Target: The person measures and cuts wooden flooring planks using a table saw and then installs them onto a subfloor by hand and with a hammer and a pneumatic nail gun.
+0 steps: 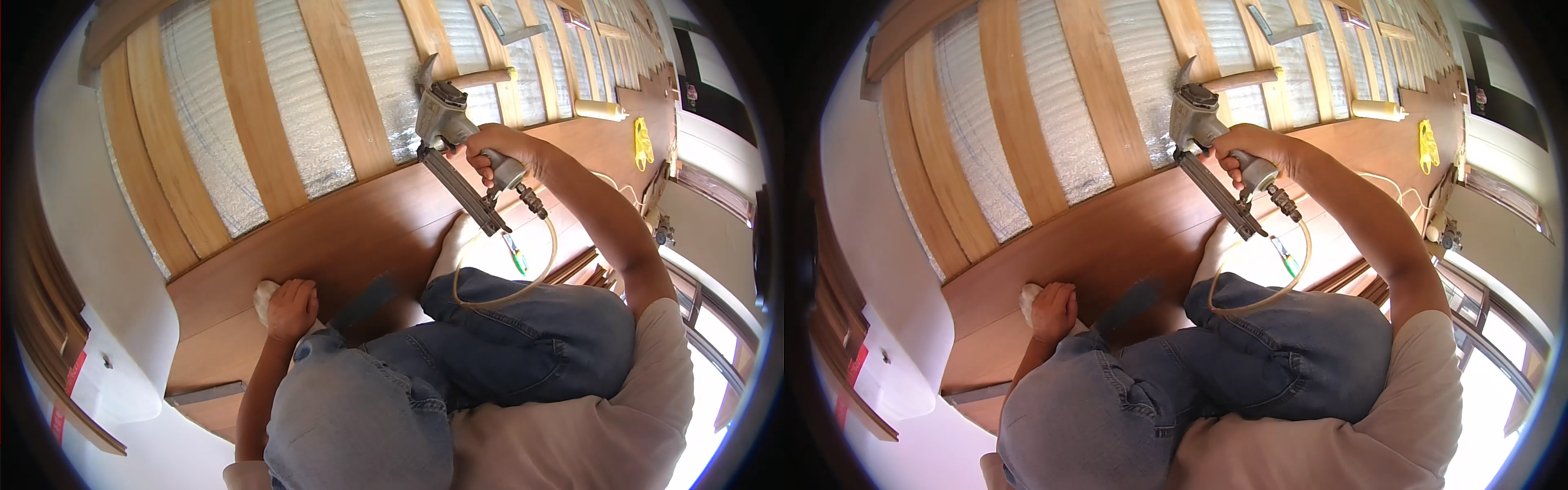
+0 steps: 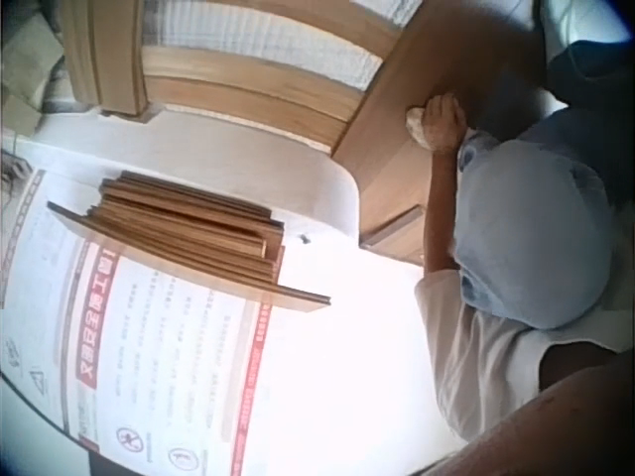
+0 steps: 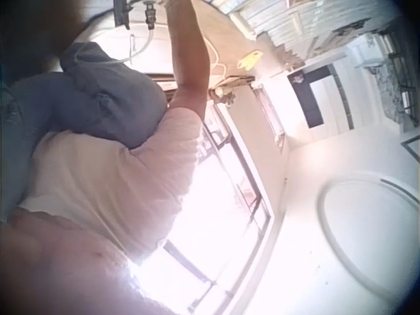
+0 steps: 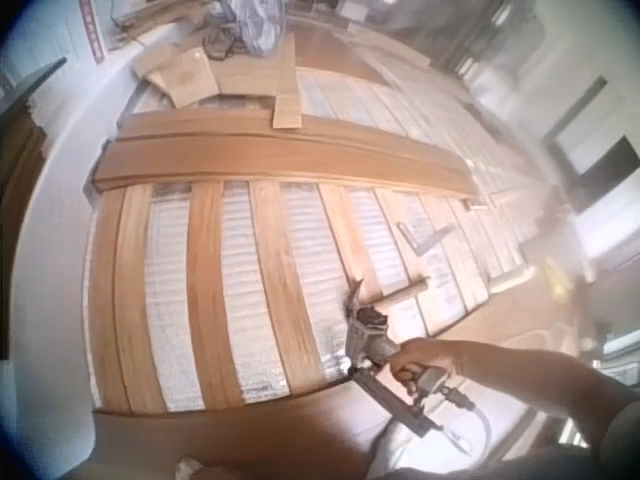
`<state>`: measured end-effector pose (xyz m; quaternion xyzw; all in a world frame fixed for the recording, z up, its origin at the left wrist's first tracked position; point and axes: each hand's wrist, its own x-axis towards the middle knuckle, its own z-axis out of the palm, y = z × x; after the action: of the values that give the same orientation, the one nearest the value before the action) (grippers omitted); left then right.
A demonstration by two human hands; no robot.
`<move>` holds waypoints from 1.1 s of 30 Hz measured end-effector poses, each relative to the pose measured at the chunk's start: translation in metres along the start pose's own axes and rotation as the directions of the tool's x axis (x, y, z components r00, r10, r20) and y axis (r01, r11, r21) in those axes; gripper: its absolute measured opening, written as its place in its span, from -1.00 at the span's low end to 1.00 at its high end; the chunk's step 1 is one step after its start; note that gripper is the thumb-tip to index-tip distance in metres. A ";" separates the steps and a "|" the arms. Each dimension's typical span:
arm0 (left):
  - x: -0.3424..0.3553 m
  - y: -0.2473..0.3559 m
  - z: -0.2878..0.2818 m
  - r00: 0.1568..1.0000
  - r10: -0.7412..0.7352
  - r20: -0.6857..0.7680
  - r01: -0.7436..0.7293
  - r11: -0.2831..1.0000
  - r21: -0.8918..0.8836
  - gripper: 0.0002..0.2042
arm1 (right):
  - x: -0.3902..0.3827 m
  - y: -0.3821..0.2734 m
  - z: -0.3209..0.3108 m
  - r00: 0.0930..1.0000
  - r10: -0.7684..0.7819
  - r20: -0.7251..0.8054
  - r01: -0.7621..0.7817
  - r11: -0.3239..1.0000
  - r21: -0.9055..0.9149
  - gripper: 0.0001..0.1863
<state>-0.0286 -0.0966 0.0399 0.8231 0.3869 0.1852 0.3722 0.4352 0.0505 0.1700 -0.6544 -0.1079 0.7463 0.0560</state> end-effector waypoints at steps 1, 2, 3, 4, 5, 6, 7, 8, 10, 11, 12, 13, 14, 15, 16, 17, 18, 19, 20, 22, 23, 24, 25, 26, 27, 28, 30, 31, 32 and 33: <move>-0.003 -0.001 0.002 1.000 -0.025 -0.017 0.025 0.999 0.028 -0.88 | 0.000 0.005 -0.018 1.000 -0.011 -0.010 0.011 1.000 0.009 -0.70; -0.003 0.001 0.004 1.000 -0.013 -0.020 0.014 1.000 0.012 -0.88 | -0.006 0.007 -0.035 0.999 0.005 -0.049 -0.004 1.000 0.013 -0.71; -0.001 0.001 0.002 1.000 -0.027 -0.001 0.027 1.000 0.011 -0.88 | -0.011 0.009 -0.051 0.997 0.015 -0.082 -0.013 1.000 0.020 -0.73; 0.004 0.003 0.000 0.999 -0.041 0.019 0.040 0.999 0.013 -0.88 | -0.015 0.012 -0.064 0.996 0.011 -0.087 -0.008 0.999 0.037 -0.72; 0.010 0.006 -0.001 1.000 -0.027 0.016 0.027 1.000 0.010 -0.88 | -0.018 0.013 -0.073 0.995 0.005 -0.099 -0.001 0.999 0.040 -0.72; 0.013 0.009 -0.005 0.999 -0.042 0.016 0.041 0.999 0.022 -0.88 | -0.018 0.016 -0.078 0.998 -0.003 -0.060 0.009 0.995 0.102 -0.72; 0.015 0.012 -0.006 0.998 -0.056 0.017 0.055 0.998 0.034 -0.88 | -0.018 0.018 -0.081 1.000 -0.014 -0.022 0.017 0.986 0.165 -0.73; 0.011 0.008 -0.001 0.999 -0.049 0.020 0.049 0.998 0.035 -0.88 | -0.019 0.018 -0.082 1.000 -0.018 -0.018 0.020 0.994 0.104 -0.72; 0.004 0.005 0.003 0.999 -0.009 0.038 0.003 0.986 0.167 -0.89 | -0.016 0.016 -0.081 0.999 -0.008 -0.042 0.011 0.998 0.065 -0.71; 0.001 0.004 0.004 0.999 0.003 0.051 -0.014 0.977 0.210 -0.89 | -0.014 0.016 -0.081 0.998 -0.001 -0.070 0.002 1.000 0.013 -0.69; 0.012 0.011 -0.003 0.998 -0.033 0.052 0.026 0.991 0.132 -0.89 | -0.013 0.018 -0.081 0.998 -0.014 -0.066 0.015 1.000 0.014 -0.66; 0.019 0.015 -0.006 0.996 -0.071 0.056 0.068 0.996 0.053 -0.89 | -0.013 0.018 -0.080 0.998 -0.014 -0.066 0.016 1.000 0.023 -0.66; 0.018 0.015 -0.007 0.996 -0.067 0.063 0.064 0.996 0.055 -0.89 | -0.015 0.017 -0.078 0.998 -0.012 -0.058 0.013 1.000 0.016 -0.65; 0.016 0.015 -0.006 0.996 -0.069 0.055 0.066 0.996 0.057 -0.89 | -0.016 0.015 -0.078 0.999 -0.015 -0.051 0.015 1.000 0.003 -0.64; 0.015 0.015 -0.006 0.996 -0.071 0.047 0.068 0.996 0.059 -0.89 | -0.015 0.017 -0.083 0.998 -0.011 -0.059 0.010 1.000 -0.024 -0.64; 0.016 0.014 -0.005 0.997 -0.069 0.046 0.066 0.996 0.063 -0.89 | -0.017 0.016 -0.089 0.998 -0.016 -0.058 0.014 1.000 -0.023 -0.64; 0.017 0.014 -0.004 0.996 -0.078 0.051 0.074 0.995 0.061 -0.89 | -0.020 0.016 -0.096 0.997 -0.001 -0.074 -0.001 1.000 -0.023 -0.64; 0.017 0.013 -0.003 0.995 -0.087 0.055 0.083 0.995 0.059 -0.89 | -0.023 0.017 -0.103 0.996 0.014 -0.089 -0.016 1.000 -0.023 -0.63; 0.014 0.013 -0.002 0.995 -0.085 0.060 0.082 0.995 0.060 -0.89 | -0.023 0.021 -0.110 0.999 0.008 -0.044 -0.006 0.999 0.037 -0.64; 0.013 0.011 0.001 0.993 -0.103 0.058 0.099 0.993 0.068 -0.89 | -0.023 0.022 -0.108 0.997 -0.010 -0.077 0.010 1.000 -0.003 -0.64; 0.013 0.010 0.002 0.994 -0.096 0.051 0.092 0.993 0.070 -0.89 | -0.022 0.021 -0.107 0.994 -0.019 -0.105 0.015 0.999 -0.039 -0.65; 0.013 0.011 0.001 0.995 -0.093 0.043 0.090 0.994 0.068 -0.89 | -0.022 0.020 -0.106 0.996 -0.017 -0.090 0.013 0.999 -0.037 -0.67; 0.011 0.012 0.000 0.995 -0.090 0.035 0.087 0.994 0.066 -0.89 | -0.023 0.018 -0.108 0.996 -0.021 -0.092 0.018 0.999 -0.036 -0.67; 0.000 0.002 0.005 0.996 -0.085 0.038 0.082 0.994 0.070 -0.89 | -0.024 0.017 -0.111 0.996 0.004 -0.089 -0.006 1.000 -0.023 -0.68; -0.018 -0.016 0.018 0.997 -0.052 0.054 0.041 0.982 0.185 -0.89 | -0.026 0.017 -0.113 0.996 0.029 -0.086 -0.030 0.999 -0.011 -0.69; -0.020 -0.015 0.022 0.997 -0.043 0.062 0.027 0.971 0.239 -0.88 | -0.027 0.019 -0.118 0.997 0.025 -0.071 -0.026 1.000 -0.007 -0.70; -0.011 0.000 0.020 0.995 -0.098 0.023 0.088 0.957 0.275 -0.88 | -0.025 0.023 -0.119 0.996 0.025 -0.085 -0.028 0.999 -0.029 -0.69; -0.002 0.006 0.015 0.992 -0.122 0.000 0.118 0.958 0.260 -0.87 | -0.028 0.024 -0.119 0.994 0.018 -0.110 -0.024 0.999 -0.048 -0.69; 0.006 0.012 0.009 0.988 -0.151 -0.022 0.151 0.958 0.245 -0.87 | -0.028 0.028 -0.123 0.997 -0.010 -0.082 0.006 0.999 -0.047 -0.66; 0.010 0.012 0.004 0.991 -0.133 0.020 0.128 0.978 0.163 -0.86 | -0.026 0.027 -0.124 0.996 -0.010 -0.084 0.006 0.999 -0.049 -0.66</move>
<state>-0.0137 -0.0960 0.0463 0.8260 0.4481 0.1158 0.3218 0.5628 0.0292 0.1744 -0.6861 -0.1261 0.7149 0.0478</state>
